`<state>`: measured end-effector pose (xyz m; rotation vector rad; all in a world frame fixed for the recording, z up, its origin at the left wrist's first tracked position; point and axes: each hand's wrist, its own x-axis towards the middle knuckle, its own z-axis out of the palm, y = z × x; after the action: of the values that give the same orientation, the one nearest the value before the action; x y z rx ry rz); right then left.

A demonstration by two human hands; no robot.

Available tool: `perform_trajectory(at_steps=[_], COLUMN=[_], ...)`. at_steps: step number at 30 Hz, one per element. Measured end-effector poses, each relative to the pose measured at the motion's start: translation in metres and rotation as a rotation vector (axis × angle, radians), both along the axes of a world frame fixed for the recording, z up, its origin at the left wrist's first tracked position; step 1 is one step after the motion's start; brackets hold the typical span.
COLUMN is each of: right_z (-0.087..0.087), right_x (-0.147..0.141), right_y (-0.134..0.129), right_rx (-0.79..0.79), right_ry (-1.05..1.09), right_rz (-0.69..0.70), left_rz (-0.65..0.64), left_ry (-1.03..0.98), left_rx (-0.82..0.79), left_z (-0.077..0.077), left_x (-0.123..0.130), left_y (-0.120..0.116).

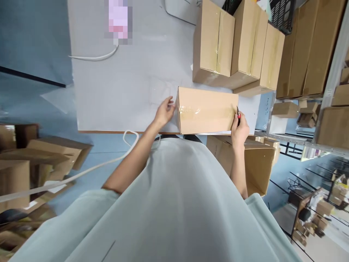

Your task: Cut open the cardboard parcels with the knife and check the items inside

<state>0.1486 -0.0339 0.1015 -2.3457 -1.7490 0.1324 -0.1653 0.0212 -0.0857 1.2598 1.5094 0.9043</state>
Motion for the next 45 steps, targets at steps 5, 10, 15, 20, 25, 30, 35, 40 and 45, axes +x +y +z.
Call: perform_trajectory(at_steps=[5, 10, 15, 20, 25, 30, 35, 40, 45], right_z=[0.019, 0.045, 0.061, 0.075, 0.077, 0.075, 0.081, 0.085, 0.088], right_x=[-0.014, -0.058, -0.131, -0.186, -0.205, -0.212, -0.222, -0.251, -0.267], right_y=[-0.01, -0.035, -0.053, -0.046, -0.036, -0.033, -0.032, -0.025, -0.018], right_rx=[0.094, -0.02, -0.247, -0.425, -0.501, -0.531, -0.579, -0.657, -0.725], right_ry=[-0.051, 0.149, 0.326, 0.196, 0.043, -0.057, -0.101, -0.225, -0.305], right_rz=[-0.145, -0.21, -0.025, 0.151, 0.162, 0.177, 0.17, 0.073, 0.075], left_rz=[0.007, -0.177, -0.216, -0.244, -0.236, -0.238, -0.235, -0.233, -0.227], left_ry=[-0.111, -0.185, -0.244, -0.25, -0.225, -0.228, -0.244, -0.244, -0.211], left_rx=[0.148, 0.184, 0.138, 0.163, 0.176, 0.177, 0.183, 0.183, 0.179], left_z=[0.068, 0.116, 0.112, 0.108, 0.107, 0.104, 0.104, 0.105, 0.107], left_x=[-0.021, -0.016, -0.019, -0.025, -0.023, -0.022, -0.021, -0.02, -0.019], left_y=[0.021, 0.033, 0.033, 0.033, 0.032, 0.031, 0.031, 0.03, 0.028])
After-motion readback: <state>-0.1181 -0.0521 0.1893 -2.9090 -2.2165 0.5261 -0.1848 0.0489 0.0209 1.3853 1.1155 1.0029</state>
